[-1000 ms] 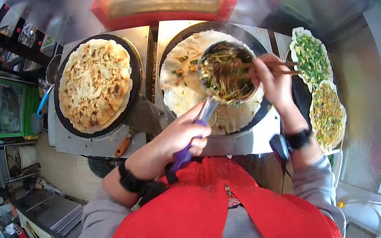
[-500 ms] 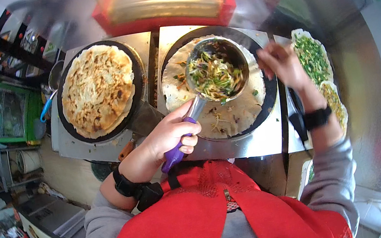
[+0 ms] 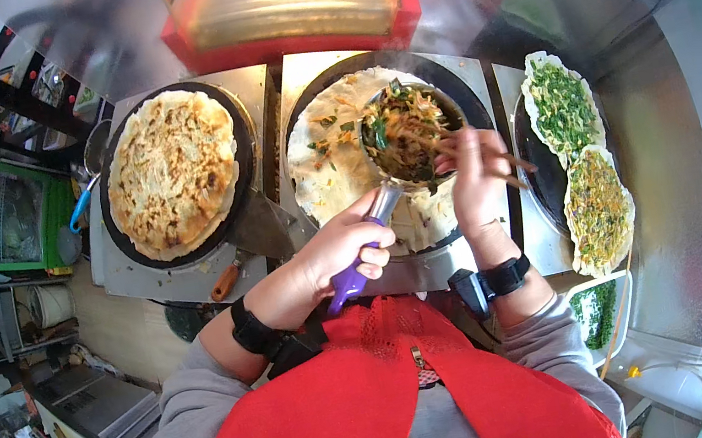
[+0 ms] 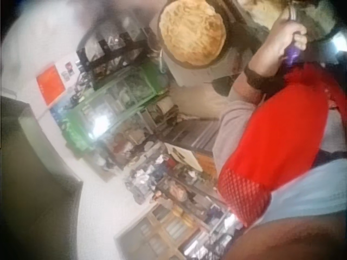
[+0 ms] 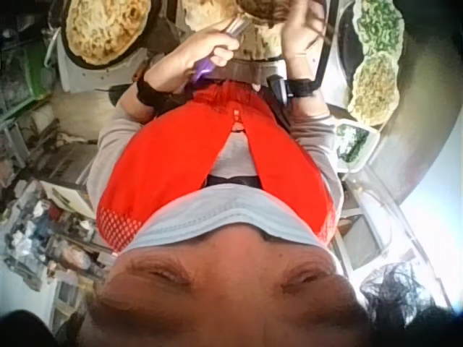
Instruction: The person spreads chopped green vegetables onto thin crepes on two round griddles, flips and folds them, then adds a mixed vegetable filling from a small pot onto a fresh crepe and folds it. The person uses a spatula and chopsticks to handle the crepes and fillings.
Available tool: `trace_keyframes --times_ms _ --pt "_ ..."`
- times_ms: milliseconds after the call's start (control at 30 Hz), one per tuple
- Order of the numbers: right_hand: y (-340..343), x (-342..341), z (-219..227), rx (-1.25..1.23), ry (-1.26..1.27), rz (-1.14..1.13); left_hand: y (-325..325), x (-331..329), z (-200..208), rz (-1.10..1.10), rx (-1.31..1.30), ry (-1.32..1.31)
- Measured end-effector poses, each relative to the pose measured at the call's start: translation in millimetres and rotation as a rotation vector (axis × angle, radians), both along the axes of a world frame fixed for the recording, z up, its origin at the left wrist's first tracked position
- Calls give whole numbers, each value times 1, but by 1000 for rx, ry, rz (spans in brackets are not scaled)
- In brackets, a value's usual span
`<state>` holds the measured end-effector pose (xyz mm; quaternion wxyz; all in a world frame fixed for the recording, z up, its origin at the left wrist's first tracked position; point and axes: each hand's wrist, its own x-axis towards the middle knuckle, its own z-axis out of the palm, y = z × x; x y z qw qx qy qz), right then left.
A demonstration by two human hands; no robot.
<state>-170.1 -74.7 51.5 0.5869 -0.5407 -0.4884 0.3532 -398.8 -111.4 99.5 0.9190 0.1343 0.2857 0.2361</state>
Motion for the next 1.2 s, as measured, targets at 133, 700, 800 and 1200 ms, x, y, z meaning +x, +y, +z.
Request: trace_keyframes --times_ms 133,700,800,1200 --pt "0 12 20 -229 -103 305 -4 -9 4 -107 37 202" --pt "58 -24 83 292 -760 779 -20 -12 -27 -34 14 -6" --pt "90 1 70 -56 -478 499 -20 -22 -20 8 9 43" --pt "2 23 -25 -308 762 -15 -12 -12 -16 103 74 42"
